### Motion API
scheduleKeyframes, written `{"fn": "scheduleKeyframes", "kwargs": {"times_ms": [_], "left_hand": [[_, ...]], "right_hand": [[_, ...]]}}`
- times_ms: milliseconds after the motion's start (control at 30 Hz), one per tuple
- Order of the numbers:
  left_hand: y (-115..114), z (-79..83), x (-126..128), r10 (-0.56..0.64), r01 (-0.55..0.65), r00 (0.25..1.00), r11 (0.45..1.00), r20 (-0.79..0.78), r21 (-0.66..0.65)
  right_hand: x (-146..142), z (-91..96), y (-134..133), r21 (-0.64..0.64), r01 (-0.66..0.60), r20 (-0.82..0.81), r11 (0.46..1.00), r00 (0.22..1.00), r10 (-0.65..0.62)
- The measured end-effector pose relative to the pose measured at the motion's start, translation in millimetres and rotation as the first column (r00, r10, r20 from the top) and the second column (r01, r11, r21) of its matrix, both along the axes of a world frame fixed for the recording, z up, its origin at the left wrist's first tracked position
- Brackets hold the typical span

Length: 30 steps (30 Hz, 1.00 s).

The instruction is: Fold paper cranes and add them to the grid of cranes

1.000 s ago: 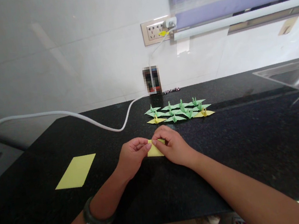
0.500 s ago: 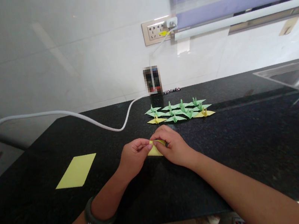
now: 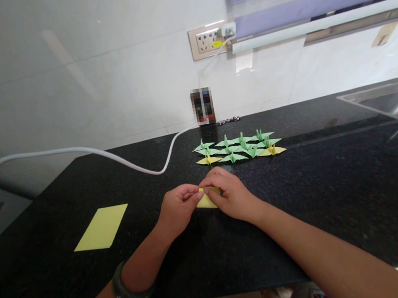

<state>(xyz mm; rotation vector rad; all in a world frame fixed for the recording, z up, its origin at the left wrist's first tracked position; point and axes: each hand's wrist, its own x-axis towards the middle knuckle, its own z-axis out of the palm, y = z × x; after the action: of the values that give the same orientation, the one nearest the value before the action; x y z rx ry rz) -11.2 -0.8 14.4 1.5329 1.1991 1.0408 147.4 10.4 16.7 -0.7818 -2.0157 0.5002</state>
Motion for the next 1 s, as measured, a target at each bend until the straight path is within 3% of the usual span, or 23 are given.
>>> {"fn": "scheduleKeyframes", "kwargs": {"times_ms": [300,400,500,600,667,900,1000], "left_hand": [[-1,0.9,-2,-0.004,0.005,0.999,1.0,0.036,-0.025],[0,2.0,-2,0.011,-0.007,0.996,0.999,0.093,-0.038],[1,4.4,-3,0.036,-0.022,0.982,0.997,0.183,-0.079],[1,6.3,-3,0.07,-0.048,0.965,0.995,0.251,-0.092],[1,6.5,-3,0.076,-0.051,0.958,0.994,0.277,-0.098],[0,3.4,-2,0.05,0.031,0.932,0.976,0.36,-0.214],[0,2.4,-2,0.036,0.056,0.929,0.971,0.369,-0.234]], "right_hand": [[0,0.7,0,-0.033,-0.038,-0.009,0.999,0.999,0.037],[-2,-3.9,0,-0.135,0.023,-0.053,0.991,0.998,-0.03],[-6,-9.1,1,-0.393,0.082,-0.16,0.916,0.975,-0.156],[-9,-10.6,2,-0.619,-0.047,-0.266,0.784,0.952,-0.153],[-9,-9.8,1,-0.66,-0.101,-0.317,0.744,0.936,-0.155],[-9,-9.7,-2,-0.522,0.057,-0.263,0.851,0.938,-0.224],[-11,-11.4,-3,-0.484,0.057,-0.267,0.873,0.941,-0.21]]}}
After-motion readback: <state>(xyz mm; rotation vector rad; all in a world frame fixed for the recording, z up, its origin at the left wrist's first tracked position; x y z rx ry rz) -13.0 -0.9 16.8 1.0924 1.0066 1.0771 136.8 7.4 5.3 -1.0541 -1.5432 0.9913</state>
